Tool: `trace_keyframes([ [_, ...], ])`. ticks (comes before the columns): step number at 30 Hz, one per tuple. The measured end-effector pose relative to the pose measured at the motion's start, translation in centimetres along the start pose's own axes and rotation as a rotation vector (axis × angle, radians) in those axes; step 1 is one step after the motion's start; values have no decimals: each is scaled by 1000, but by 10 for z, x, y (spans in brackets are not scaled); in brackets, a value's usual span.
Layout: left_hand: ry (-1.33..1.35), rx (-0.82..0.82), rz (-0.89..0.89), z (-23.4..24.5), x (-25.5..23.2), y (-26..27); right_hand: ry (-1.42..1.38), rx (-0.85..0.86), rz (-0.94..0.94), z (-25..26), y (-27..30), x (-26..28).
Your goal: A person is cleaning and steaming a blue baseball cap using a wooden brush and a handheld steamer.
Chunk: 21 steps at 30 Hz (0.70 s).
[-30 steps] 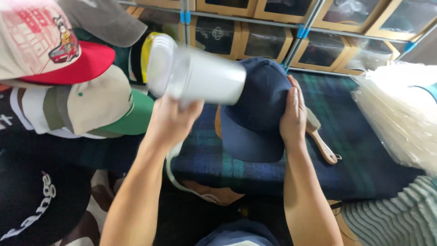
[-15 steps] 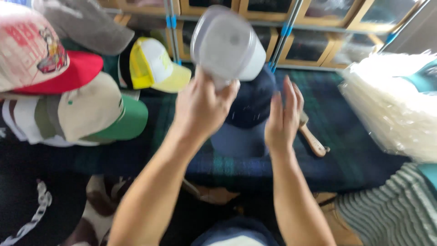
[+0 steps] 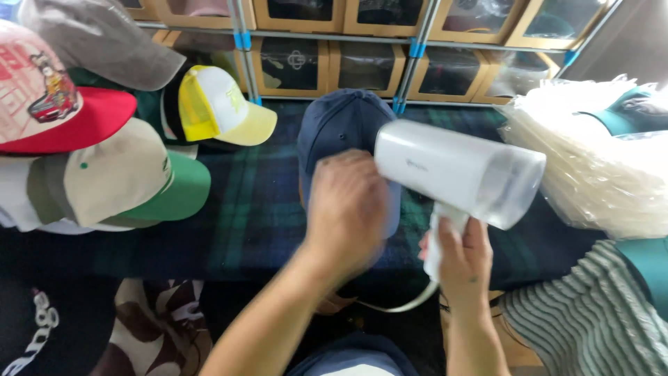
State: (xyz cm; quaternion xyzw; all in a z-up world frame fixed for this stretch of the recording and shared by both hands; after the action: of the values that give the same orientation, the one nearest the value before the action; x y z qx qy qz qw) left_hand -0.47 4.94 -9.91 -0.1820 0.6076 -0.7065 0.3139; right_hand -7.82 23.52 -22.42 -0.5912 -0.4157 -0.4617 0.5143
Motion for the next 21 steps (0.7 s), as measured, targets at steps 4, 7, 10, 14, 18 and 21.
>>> trace_keyframes([
  [4,-312,44,252,-19,150,33,109,95,91,22,2,-43],
  [7,13,326,747,-32,205,37,43,143,250,20,1,-65],
  [10,181,213,851,-31,210,40,182,119,502,19,-16,-69],
  [14,194,134,849,-30,215,50,638,24,1068,9,-16,-11],
  [18,207,151,886,-32,220,55,448,248,428,3,-18,43],
  [21,128,144,865,-30,221,59,575,311,493,10,-6,46],
])
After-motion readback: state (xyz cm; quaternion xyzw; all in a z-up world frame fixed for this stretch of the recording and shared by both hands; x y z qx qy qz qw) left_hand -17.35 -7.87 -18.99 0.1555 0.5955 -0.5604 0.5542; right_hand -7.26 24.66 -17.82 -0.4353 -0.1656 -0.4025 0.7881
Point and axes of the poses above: each hand's wrist, its own y-axis away from the middle knuckle, its own z-axis out of the back of the hand, x = y × z, the point moved 5 cm from there along -y, towards the middle knuckle, and after that the axes turned 5 degrees about -y, right-handed, at the moved point
